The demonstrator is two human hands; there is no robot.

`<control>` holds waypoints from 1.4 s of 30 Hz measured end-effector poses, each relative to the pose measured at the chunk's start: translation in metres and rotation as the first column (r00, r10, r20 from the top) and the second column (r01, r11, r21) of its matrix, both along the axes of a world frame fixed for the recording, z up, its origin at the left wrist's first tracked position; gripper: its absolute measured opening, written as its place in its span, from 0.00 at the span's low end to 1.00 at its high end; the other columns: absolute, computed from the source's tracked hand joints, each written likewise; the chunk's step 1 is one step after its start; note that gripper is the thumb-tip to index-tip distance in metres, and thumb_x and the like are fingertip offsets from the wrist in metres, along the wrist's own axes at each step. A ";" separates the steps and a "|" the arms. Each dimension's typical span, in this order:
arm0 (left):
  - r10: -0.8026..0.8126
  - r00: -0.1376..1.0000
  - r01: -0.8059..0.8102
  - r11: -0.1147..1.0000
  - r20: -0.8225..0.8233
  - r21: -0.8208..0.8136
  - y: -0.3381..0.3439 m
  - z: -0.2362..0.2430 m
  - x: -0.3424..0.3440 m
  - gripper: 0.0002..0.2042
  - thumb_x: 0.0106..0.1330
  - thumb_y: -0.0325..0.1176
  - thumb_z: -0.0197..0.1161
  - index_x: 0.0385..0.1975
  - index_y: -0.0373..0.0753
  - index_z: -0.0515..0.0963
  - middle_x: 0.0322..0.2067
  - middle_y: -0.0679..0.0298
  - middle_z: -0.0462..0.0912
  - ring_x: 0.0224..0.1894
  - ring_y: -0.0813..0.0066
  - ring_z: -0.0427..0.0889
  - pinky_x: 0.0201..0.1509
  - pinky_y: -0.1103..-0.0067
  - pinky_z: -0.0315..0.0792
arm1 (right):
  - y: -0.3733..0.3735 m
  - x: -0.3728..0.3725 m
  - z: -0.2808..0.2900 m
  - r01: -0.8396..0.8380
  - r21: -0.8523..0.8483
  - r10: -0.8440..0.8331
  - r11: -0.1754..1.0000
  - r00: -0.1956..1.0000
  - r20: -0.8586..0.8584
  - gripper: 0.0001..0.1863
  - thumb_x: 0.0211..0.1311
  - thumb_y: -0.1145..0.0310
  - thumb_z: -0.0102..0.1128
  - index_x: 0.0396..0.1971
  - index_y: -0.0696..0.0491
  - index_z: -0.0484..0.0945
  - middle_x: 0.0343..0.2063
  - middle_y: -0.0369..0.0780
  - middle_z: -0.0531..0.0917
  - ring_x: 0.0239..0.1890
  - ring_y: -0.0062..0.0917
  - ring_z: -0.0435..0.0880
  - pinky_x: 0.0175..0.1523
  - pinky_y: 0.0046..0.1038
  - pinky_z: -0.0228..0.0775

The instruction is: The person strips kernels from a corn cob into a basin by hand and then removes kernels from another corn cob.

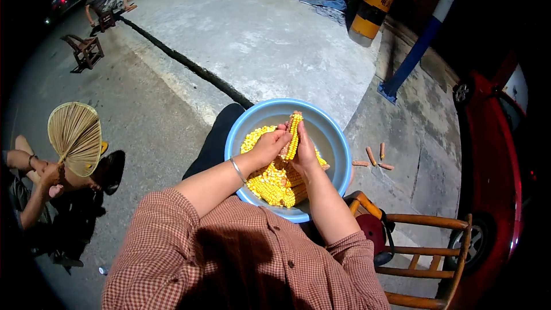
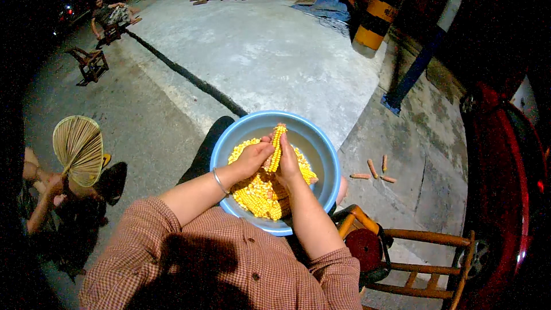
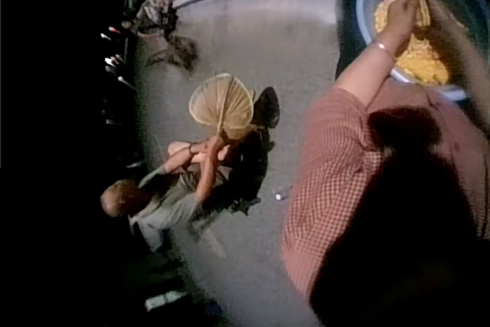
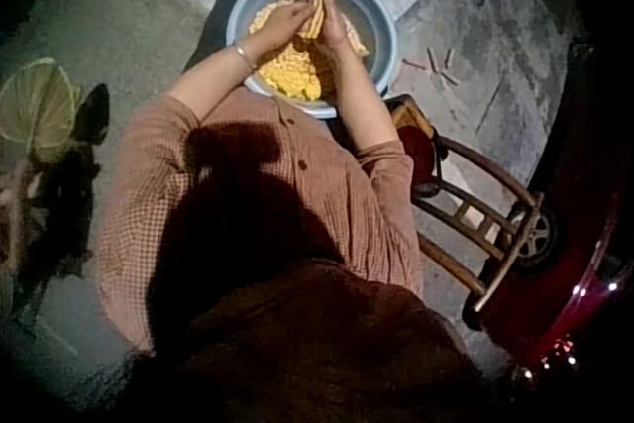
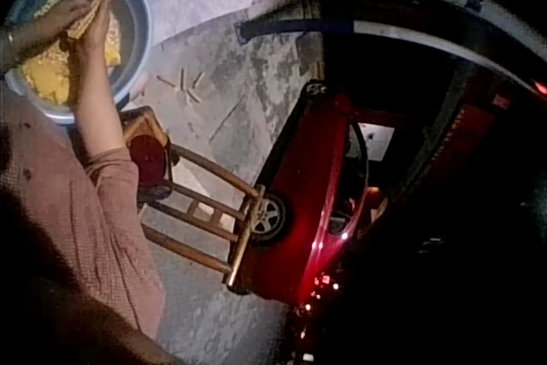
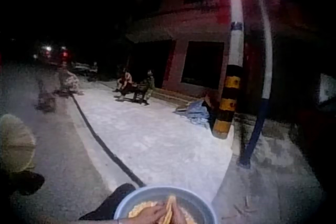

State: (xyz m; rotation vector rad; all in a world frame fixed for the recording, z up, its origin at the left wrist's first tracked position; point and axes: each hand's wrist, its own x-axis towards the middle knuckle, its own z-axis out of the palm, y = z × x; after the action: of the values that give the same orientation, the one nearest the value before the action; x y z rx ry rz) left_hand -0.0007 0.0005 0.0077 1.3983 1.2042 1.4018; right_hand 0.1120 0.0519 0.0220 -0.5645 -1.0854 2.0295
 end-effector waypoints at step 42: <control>0.117 0.758 0.091 0.955 0.641 -0.282 0.002 0.016 -0.004 0.22 0.66 0.54 0.33 0.28 0.45 0.70 0.17 0.71 0.69 0.15 0.85 0.66 0.15 0.88 0.58 | -0.002 -0.001 -0.002 -0.296 0.292 0.189 0.909 0.920 0.344 0.37 0.55 0.63 0.56 0.61 0.50 0.46 0.49 0.40 0.67 0.48 0.24 0.69 0.50 0.25 0.63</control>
State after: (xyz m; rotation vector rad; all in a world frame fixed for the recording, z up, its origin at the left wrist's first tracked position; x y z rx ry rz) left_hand -0.0048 0.0021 0.0233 0.5896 0.8947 1.4671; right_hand 0.1110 0.0500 0.0197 -0.5995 -1.7342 1.9353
